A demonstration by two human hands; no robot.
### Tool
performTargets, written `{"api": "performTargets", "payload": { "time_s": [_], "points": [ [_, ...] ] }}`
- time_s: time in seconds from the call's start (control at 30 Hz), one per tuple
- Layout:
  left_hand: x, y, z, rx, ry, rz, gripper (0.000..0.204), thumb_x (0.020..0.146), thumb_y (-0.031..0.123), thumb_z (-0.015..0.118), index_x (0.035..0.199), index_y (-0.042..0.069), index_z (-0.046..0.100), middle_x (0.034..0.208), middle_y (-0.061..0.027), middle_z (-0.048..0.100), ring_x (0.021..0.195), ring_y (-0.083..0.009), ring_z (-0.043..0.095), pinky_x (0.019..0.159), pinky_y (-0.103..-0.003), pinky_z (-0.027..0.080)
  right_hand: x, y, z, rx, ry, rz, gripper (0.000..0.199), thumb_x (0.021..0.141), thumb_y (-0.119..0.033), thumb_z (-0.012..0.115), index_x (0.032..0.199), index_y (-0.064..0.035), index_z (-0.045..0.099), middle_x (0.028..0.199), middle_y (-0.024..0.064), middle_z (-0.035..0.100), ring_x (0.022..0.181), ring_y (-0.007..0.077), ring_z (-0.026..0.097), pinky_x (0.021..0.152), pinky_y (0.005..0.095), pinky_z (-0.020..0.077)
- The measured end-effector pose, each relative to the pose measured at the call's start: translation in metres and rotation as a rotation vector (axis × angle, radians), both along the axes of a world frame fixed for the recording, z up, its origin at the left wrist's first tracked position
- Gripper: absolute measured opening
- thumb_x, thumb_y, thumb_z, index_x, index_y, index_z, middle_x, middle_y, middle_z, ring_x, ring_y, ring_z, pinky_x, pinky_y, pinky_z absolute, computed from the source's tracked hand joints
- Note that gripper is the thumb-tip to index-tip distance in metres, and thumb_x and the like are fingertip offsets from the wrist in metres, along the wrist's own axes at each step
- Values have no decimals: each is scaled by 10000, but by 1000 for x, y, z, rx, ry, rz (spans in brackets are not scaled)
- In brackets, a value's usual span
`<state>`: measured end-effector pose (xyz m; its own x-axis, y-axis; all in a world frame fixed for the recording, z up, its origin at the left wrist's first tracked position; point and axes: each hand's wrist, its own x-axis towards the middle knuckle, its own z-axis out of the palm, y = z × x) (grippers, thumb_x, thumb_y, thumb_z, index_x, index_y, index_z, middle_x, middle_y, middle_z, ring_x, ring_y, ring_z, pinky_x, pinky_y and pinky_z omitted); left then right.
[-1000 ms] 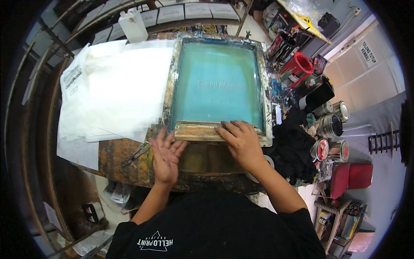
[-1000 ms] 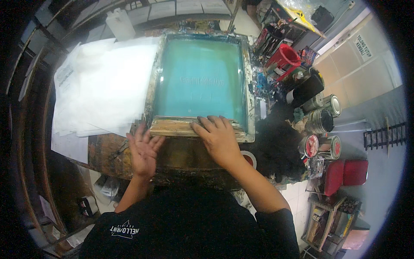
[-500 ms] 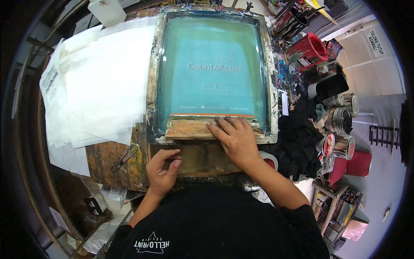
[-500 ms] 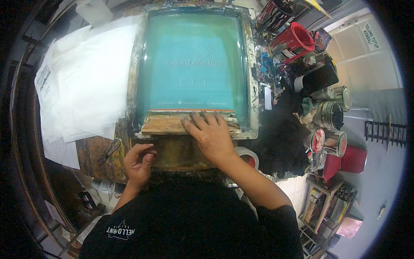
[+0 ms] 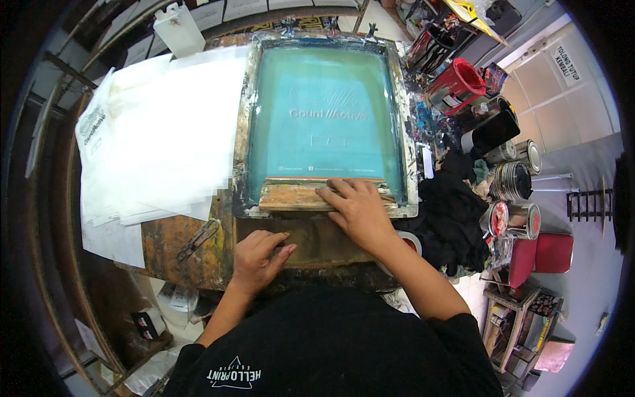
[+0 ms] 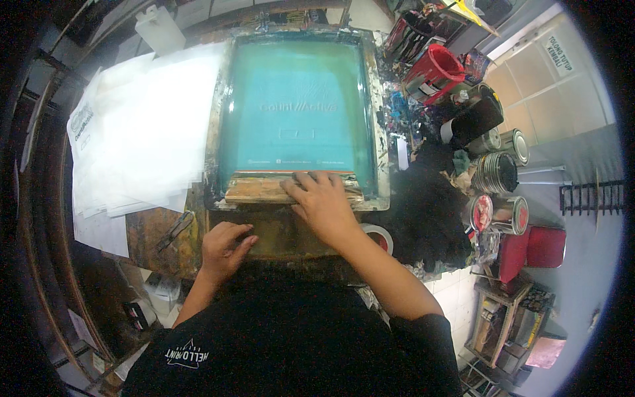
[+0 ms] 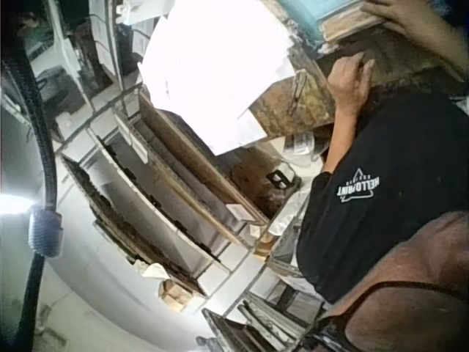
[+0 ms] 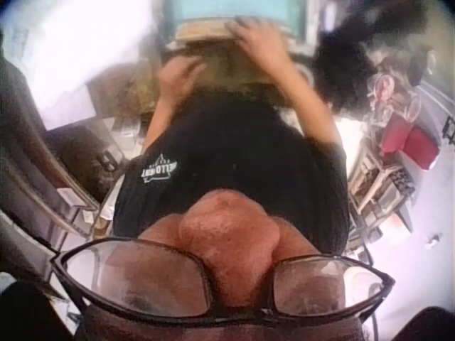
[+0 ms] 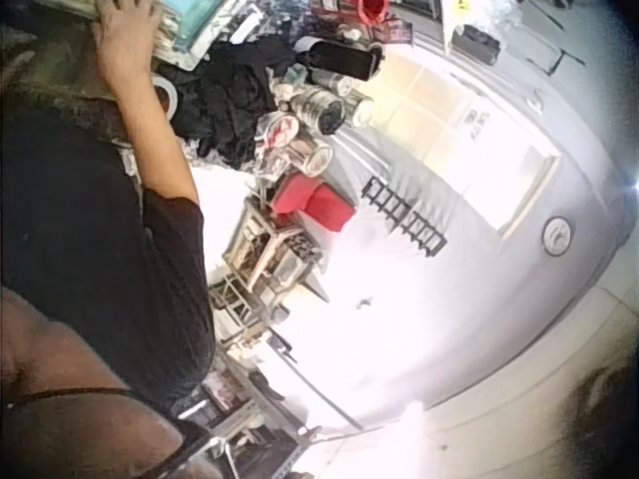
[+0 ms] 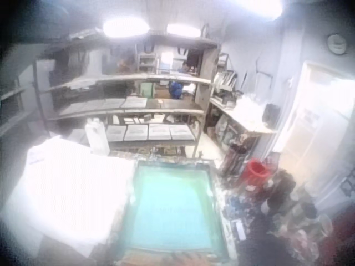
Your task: The person prepares a wooden squeegee for screen printing by applying tape along its edge, trimming the tape with a blade, and then applying black ink to the screen before performing a test print on paper.
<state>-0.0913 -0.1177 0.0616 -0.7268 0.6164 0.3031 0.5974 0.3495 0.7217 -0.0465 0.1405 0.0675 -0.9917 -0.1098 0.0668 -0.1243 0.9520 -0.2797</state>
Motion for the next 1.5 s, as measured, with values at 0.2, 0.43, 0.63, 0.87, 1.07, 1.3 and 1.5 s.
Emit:
{"api": "performTargets", "payload": {
  "time_s": [0.2, 0.43, 0.63, 0.87, 1.07, 1.3, 1.5],
  "points": [
    [9, -6, -1, -41, 116, 36, 253, 804, 177, 833, 967, 30, 706, 794, -103, 661, 708, -288, 645, 615, -385, 502, 9, -5, -11, 44, 22, 27, 486, 910, -257, 684, 1373, -147, 581, 1365, 119, 571, 1277, 339, 510, 1073, 487, 398],
    [-11, -11, -10, -164, 369, 244, 532, 760, 362, 865, 1138, 49, 662, 1061, -138, 585, 978, -336, 570, 846, -449, 483, 12, -9, -12, 46, 0, 14, 511, 924, -248, 665, 1407, -131, 547, 1425, 153, 530, 1336, 368, 474, 1139, 522, 356],
    [-30, 17, -4, -196, 547, 93, 694, 722, 515, 840, 1208, 64, 636, 1215, -148, 566, 1123, -354, 535, 979, -517, 417, 19, -5, -14, 18, -27, 3, 586, 903, -232, 692, 1435, -80, 499, 1484, 174, 475, 1395, 380, 421, 1193, 560, 282],
    [-39, 25, -36, -211, 415, 46, 636, 702, 441, 857, 1190, 91, 650, 1175, -99, 601, 1137, -323, 550, 992, -479, 419, 36, 0, 14, -67, 5, -75, 613, 897, -266, 712, 1440, -84, 491, 1495, 194, 448, 1413, 369, 396, 1210, 592, 213],
    [-43, 25, -44, -147, 417, 54, 582, 672, 338, 894, 1149, 91, 672, 1161, -88, 612, 1129, -316, 560, 969, -459, 441, 50, 14, 20, -66, -32, -150, 612, 891, -273, 724, 1437, -110, 501, 1470, 186, 467, 1400, 364, 406, 1206, 600, 217],
    [-42, 26, -46, -141, 424, 64, 587, 672, 361, 893, 1144, 86, 679, 1159, -88, 613, 1119, -324, 570, 971, -464, 452, 50, 6, 15, 31, -24, -161, 636, 871, -306, 741, 1428, -102, 510, 1458, 193, 472, 1375, 366, 421, 1187, 583, 248],
    [-38, 28, -33, -105, 433, 52, 605, 690, 368, 888, 1163, 48, 686, 1211, -124, 604, 1134, -353, 576, 967, -497, 474, 51, 10, 27, 103, -13, -536, 596, 887, -401, 695, 1357, -59, 566, 1241, 201, 602, 1149, 351, 538, 962, 502, 400]
  ]
}}
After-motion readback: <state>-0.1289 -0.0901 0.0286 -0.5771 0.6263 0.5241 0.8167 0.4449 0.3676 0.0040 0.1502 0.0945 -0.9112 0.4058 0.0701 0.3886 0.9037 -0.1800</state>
